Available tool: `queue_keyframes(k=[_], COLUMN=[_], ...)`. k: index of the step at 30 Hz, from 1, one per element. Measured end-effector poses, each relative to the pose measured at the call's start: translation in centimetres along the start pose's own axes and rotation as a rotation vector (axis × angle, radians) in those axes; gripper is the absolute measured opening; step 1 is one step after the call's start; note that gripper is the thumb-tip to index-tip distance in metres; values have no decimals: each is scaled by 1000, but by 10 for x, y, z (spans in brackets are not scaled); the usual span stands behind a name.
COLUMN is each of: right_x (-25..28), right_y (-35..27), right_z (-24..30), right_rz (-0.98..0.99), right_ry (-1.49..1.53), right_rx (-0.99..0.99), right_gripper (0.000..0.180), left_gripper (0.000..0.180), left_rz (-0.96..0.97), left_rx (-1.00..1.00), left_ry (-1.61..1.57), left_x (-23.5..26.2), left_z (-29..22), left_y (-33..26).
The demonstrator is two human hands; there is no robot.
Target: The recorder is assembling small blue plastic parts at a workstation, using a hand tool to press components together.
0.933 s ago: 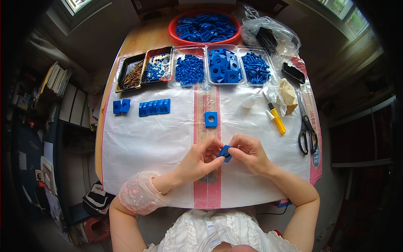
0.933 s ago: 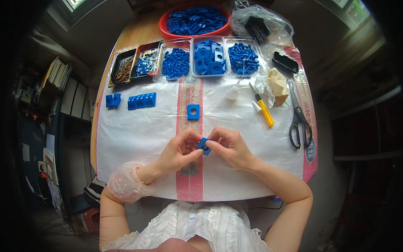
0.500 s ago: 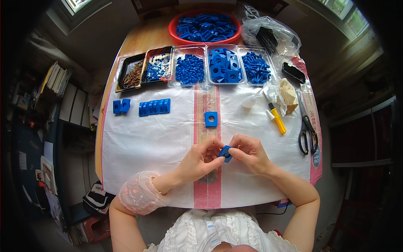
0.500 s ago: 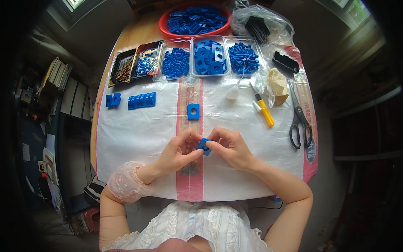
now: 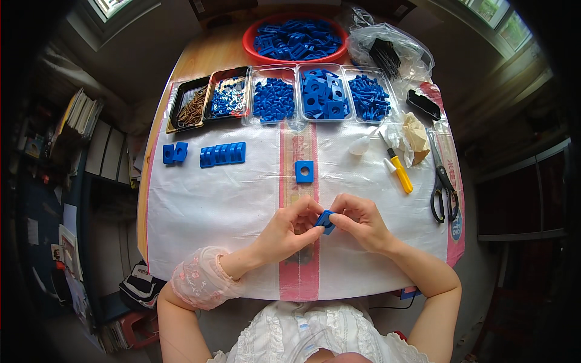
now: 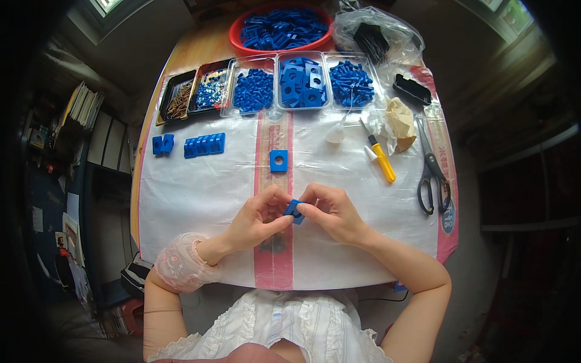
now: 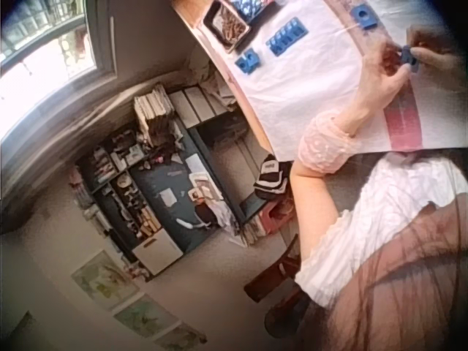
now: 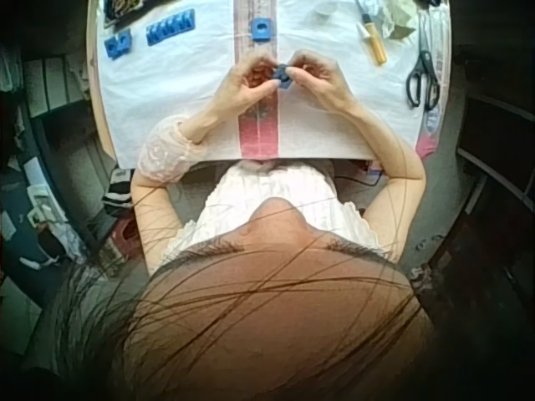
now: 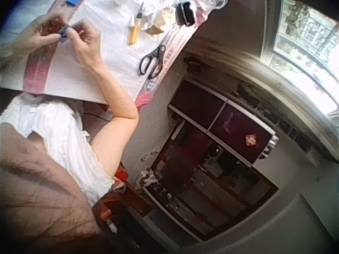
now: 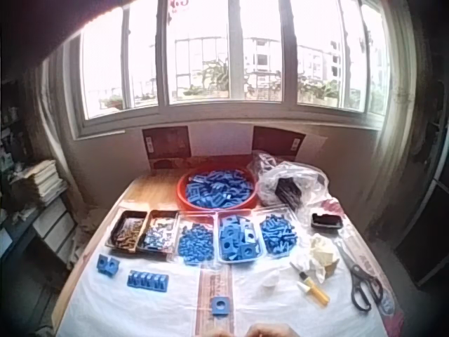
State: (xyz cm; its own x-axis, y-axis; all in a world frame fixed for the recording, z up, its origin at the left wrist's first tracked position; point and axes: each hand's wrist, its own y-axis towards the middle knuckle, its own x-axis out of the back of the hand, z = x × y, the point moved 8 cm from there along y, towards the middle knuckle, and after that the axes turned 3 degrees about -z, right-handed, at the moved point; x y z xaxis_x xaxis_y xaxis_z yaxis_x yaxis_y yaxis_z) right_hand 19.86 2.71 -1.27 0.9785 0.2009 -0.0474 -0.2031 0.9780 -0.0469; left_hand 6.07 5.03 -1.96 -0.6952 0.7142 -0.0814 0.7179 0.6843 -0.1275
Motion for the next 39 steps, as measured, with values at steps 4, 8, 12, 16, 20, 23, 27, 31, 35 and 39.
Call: queue_keyframes(k=[4,8,12,16,20,23,27,31,35,39], right_x=[0,0,0,-1,-1,-1,-1,-2,-2,-1], right_y=[0,0,0,0,0,0,0,0,0,0], right_z=[1,1,1,2,3,3,3,4,5,1], right_rz=[-2,-1,8,15,14,19,27,23,24,18], right_ry=[4,1,2,8,10,12,12,28,21,24], right_rx=[8,2,4,6,1,-5,4,5,8,5], right_gripper=[11,11,11,11,12,12,12,12,12,12], left_gripper=[21,21,20,20,21,21,21,20,21,21], left_rz=[-1,1,5,5,5,3,6,11,5,6], left_rx=[4,5,10,2,-5,0,-2,-2,-9,-7], left_ry=[-18,-33,-23,-20,-29,-28,-20,-34,-34,-39], left_x=[0,0,0,0,0,0,0,0,0,0], left_z=[1,1,1,1,2,3,2,3,1,1], left_y=[0,0,0,0,0,0,0,0,0,0])
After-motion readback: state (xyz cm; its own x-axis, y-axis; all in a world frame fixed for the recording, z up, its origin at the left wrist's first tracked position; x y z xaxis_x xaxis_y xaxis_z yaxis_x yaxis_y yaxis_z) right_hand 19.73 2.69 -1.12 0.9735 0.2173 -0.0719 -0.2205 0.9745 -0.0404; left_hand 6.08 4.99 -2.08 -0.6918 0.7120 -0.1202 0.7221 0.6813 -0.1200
